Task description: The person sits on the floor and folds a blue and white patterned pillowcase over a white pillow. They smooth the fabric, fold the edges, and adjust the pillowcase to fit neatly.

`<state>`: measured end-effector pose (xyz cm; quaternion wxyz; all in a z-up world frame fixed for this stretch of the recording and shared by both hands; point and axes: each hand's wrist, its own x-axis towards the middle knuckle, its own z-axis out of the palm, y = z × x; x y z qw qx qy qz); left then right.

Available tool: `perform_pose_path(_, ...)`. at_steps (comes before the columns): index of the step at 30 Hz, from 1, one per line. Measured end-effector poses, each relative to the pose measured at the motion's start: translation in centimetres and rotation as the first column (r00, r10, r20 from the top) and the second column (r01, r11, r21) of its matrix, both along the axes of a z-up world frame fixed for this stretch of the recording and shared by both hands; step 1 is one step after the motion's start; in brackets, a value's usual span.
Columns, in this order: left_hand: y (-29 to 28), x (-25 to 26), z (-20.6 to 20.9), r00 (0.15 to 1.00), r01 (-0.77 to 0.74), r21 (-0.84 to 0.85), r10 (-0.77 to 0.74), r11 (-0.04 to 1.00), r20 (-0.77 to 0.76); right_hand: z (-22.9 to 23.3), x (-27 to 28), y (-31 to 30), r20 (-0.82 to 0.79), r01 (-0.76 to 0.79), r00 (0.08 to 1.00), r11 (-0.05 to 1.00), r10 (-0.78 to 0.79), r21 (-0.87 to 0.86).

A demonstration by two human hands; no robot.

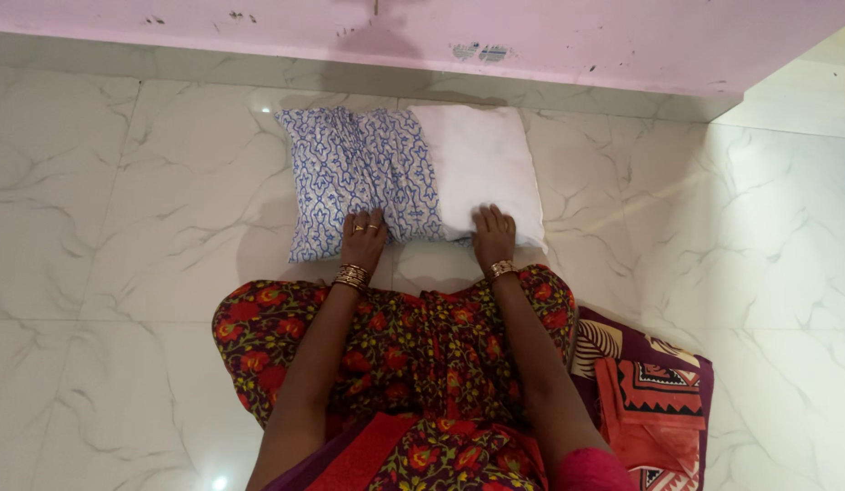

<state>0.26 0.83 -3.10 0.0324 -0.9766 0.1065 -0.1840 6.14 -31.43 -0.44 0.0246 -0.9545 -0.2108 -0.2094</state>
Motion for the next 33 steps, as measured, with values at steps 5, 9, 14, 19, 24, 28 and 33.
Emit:
perform_pose_path(5, 2.0, 0.4, -0.3, 0.981, -0.195, 0.149, 0.19, 0.969, 0.044, -0.1, 0.4, -1.0, 0.091, 0.067, 0.993, 0.993, -0.076, 0.098)
perform_pose_path(9, 4.9, -0.9, 3.2, 0.846, -0.441, 0.08, 0.444, 0.894, -0.294, 1.1, 0.2, -1.2, 0.137, 0.122, 0.981, 0.983, -0.14, 0.136)
perform_pose_path(14, 10.1, -1.0, 5.3, 0.726, -0.658, 0.041, 0.648, 0.752, -0.232, 1.8, 1.3, -3.7, 0.187, 0.215, 0.953, 0.968, -0.238, 0.132)
perform_pose_path(19, 11.2, -1.4, 4.1, 0.599, -0.748, 0.031, 0.696, 0.663, -0.397, 2.0, 0.7, -8.2, 0.028, 0.259, 0.963, 0.947, -0.269, 0.192)
perform_pose_path(24, 6.9, -1.3, 3.5, 0.848, -0.523, -0.395, 0.508, 0.755, -0.151, 2.8, -0.8, -7.7, -0.064, 0.09, 0.995, 0.978, -0.079, 0.186)
perform_pose_path(28, 1.2, -1.7, 3.8, 0.987, -0.152, -0.4, 0.157, 0.904, -0.02, 5.0, -1.3, -4.3, 0.052, -0.148, 0.988, 0.977, 0.142, 0.152)
perform_pose_path(33, -1.2, -2.9, 3.5, 0.997, -0.016, -0.263, -0.005, 0.965, -0.078, 5.4, -2.1, -1.8, 0.087, -0.234, 0.97, 0.966, 0.225, 0.114)
